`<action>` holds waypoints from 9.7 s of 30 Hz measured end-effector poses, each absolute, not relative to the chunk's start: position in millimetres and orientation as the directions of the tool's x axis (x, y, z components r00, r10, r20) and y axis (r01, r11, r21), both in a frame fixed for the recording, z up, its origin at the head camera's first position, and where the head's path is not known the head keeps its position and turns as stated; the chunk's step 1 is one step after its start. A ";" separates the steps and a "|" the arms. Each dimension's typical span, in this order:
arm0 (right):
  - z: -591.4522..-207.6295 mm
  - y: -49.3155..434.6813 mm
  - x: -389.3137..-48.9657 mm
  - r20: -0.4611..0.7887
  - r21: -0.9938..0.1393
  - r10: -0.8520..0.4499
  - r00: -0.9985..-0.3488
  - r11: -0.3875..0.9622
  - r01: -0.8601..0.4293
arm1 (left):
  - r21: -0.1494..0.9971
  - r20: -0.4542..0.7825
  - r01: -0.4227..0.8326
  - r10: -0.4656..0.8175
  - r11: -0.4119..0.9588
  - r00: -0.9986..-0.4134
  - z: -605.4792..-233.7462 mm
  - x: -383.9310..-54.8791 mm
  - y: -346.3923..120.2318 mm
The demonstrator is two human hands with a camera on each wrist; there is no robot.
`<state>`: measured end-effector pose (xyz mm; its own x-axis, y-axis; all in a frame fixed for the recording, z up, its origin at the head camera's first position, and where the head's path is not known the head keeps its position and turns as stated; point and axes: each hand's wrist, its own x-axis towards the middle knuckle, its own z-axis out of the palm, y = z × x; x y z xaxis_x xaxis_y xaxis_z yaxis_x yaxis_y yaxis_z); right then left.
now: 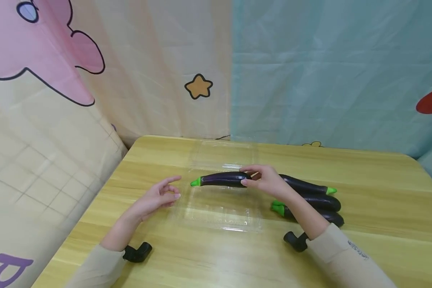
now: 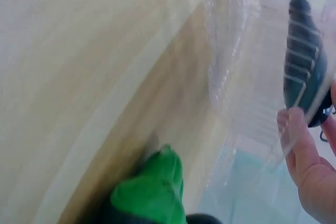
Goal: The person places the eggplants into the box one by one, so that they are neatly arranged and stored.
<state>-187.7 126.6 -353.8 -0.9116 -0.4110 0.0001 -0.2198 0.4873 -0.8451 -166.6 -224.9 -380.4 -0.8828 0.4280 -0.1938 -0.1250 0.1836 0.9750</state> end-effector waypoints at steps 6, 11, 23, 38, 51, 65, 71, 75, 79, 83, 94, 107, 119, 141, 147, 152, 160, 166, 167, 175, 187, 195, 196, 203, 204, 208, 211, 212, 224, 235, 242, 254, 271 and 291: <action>-357.4 116.3 -187.1 0.024 -0.822 -0.409 -0.912 0.512 -0.251 | 0.976 -0.192 -0.126 0.423 0.178 -0.886 -380.4 -168.2 -223.0; -358.9 110.3 -185.9 0.035 -0.811 -0.397 -0.917 0.525 -0.258 | 0.977 -0.195 -0.134 0.435 0.166 -0.879 -380.3 -169.1 -222.6; -364.8 102.1 -184.5 0.103 -0.740 -0.391 -0.915 0.584 -0.333 | 0.979 -0.189 -0.135 0.445 0.152 -0.875 -382.3 -169.0 -224.4; -368.7 98.1 -185.0 0.144 -0.549 -0.445 -0.884 0.707 -0.445 | 0.980 -0.189 -0.139 0.444 0.145 -0.876 -381.5 -169.6 -223.5; -369.8 91.2 -183.3 0.132 -0.399 -0.474 -0.871 0.779 -0.484 | 0.980 -0.189 -0.136 0.448 0.148 -0.874 -381.8 -168.6 -223.4; -372.7 86.5 -181.4 0.168 -0.382 -0.457 -0.874 0.787 -0.485 | 0.980 -0.188 -0.139 0.448 0.141 -0.874 -382.3 -169.2 -223.9; -369.8 85.5 -179.7 0.183 -0.386 -0.446 -0.876 0.787 -0.481 | 0.980 -0.191 -0.146 0.441 0.135 -0.877 -382.7 -169.6 -223.5; -368.1 87.2 -180.4 0.175 -0.427 -0.436 -0.883 0.774 -0.467 | 0.980 -0.190 -0.145 0.442 0.133 -0.877 -382.8 -169.3 -223.5; -365.4 92.0 -181.7 0.148 -0.504 -0.441 -0.885 0.737 -0.451 | 0.981 -0.187 -0.142 0.445 0.132 -0.876 -383.6 -168.0 -223.7; -354.4 100.9 -181.1 0.104 -0.616 -0.440 -0.892 0.676 -0.405 | 0.982 -0.181 -0.135 0.447 0.132 -0.876 -383.8 -167.6 -224.0; -334.3 143.3 -169.1 0.089 -0.757 -0.438 -0.895 0.554 -0.346 | 0.981 -0.184 -0.133 0.444 0.143 -0.877 -382.0 -169.6 -224.6; -327.3 205.5 -146.0 0.099 -0.766 -0.360 -0.928 0.567 -0.302 | 0.981 -0.184 -0.132 0.445 0.145 -0.877 -382.8 -168.9 -225.1; -325.5 258.5 -122.6 0.150 -0.684 -0.301 -0.942 0.657 -0.318 | 0.981 -0.185 -0.140 0.444 0.133 -0.877 -384.3 -169.6 -224.5; -353.0 312.2 -89.8 0.106 -0.697 -0.257 -0.961 0.670 -0.256 | 0.980 -0.192 -0.144 0.443 0.139 -0.876 -384.1 -169.6 -225.1; -361.9 321.7 -89.1 0.098 -0.688 -0.250 -0.963 0.682 -0.247 | 0.981 -0.187 -0.145 0.442 0.128 -0.877 -383.9 -170.6 -224.7; -370.9 326.2 -86.7 0.090 -0.686 -0.244 -0.966 0.688 -0.238 | 0.981 -0.189 -0.151 0.445 0.120 -0.875 -384.7 -170.4 -224.5; -380.5 327.3 -85.6 0.091 -0.697 -0.245 -0.965 0.677 -0.237 | 0.981 -0.187 -0.142 0.442 0.134 -0.877 -383.7 -170.5 -224.7; -383.5 326.6 -87.3 0.041 -0.705 -0.249 -0.968 0.679 -0.204 | 0.980 -0.191 -0.146 0.441 0.133 -0.877 -384.4 -169.7 -224.6; -384.1 326.3 -87.3 0.037 -0.706 -0.242 -0.970 0.680 -0.196 | 0.980 -0.191 -0.148 0.440 0.131 -0.878 -384.6 -169.6 -224.5; -387.5 326.8 -89.9 0.072 -0.701 -0.265 -0.962 0.673 -0.237 | 0.980 -0.192 -0.148 0.440 0.134 -0.877 -384.9 -169.7 -224.5; -388.9 325.2 -91.3 0.084 -0.683 -0.267 -0.960 0.686 -0.251 | 0.981 -0.191 -0.150 0.443 0.127 -0.876 -385.3 -169.6 -224.7; -388.7 323.6 -92.6 0.082 -0.682 -0.267 -0.960 0.688 -0.249 | 0.981 -0.191 -0.152 0.447 0.122 -0.874 -385.6 -170.2 -225.1; -388.4 323.3 -92.7 0.077 -0.680 -0.266 -0.961 0.691 -0.246 | 0.981 -0.191 -0.152 0.448 0.122 -0.874 -385.6 -170.2 -225.1; -388.0 321.8 -92.3 0.068 -0.665 -0.264 -0.962 0.707 -0.241 | 0.981 -0.189 -0.150 0.449 0.121 -0.873 -385.3 -169.7 -225.4; -388.2 321.7 -92.2 0.072 -0.665 -0.265 -0.962 0.705 -0.244 | 0.981 -0.188 -0.150 0.450 0.120 -0.873 -385.2 -169.8 -225.5; -388.6 321.4 -92.2 0.075 -0.670 -0.267 -0.961 0.701 -0.247 | 0.982 -0.185 -0.149 0.455 0.114 -0.871 -385.4 -170.3 -226.0; -388.4 321.0 -92.2 0.066 -0.679 -0.262 -0.963 0.696 -0.235 | 0.983 -0.184 -0.151 0.459 0.109 -0.869 -386.1 -170.3 -226.2; -388.3 321.1 -92.0 0.061 -0.684 -0.262 -0.963 0.691 -0.232 | 0.983 -0.184 -0.151 0.460 0.108 -0.868 -386.1 -170.3 -226.1; -388.7 322.5 -90.6 0.078 -0.715 -0.279 -0.957 0.653 -0.249 | 0.981 -0.192 -0.159 0.455 0.111 -0.869 -384.1 -170.0 -225.2; -390.1 325.1 -89.8 0.046 -0.727 -0.323 -0.945 0.638 -0.253 | 0.979 -0.201 -0.168 0.449 0.112 -0.871 -384.5 -169.7 -225.3; -386.3 325.0 -88.2 -0.011 -0.771 -0.330 -0.944 0.604 -0.202 | 0.980 -0.197 -0.166 0.451 0.107 -0.871 -384.6 -170.6 -224.8; -378.2 323.3 -88.2 -0.065 -0.797 -0.305 -0.950 0.588 -0.135 | 0.982 -0.186 -0.155 0.466 0.105 -0.865 -384.7 -170.2 -226.5; -367.0 319.2 -93.8 -0.055 -0.798 -0.266 -0.963 0.591 -0.118 | 0.981 -0.193 -0.168 0.462 0.095 -0.866 -382.6 -170.1 -224.5; -354.1 301.6 -102.0 -0.093 -0.796 -0.222 -0.971 0.602 -0.061 | 0.980 -0.201 -0.177 0.453 0.095 -0.869 -384.1 -169.1 -224.4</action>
<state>-102.0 301.6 -354.1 -0.9707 -0.2216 -0.0931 -0.0610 0.6018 -0.7963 -169.1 -224.4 -384.1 -0.8686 0.4528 -0.2010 -0.1772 0.0949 0.9796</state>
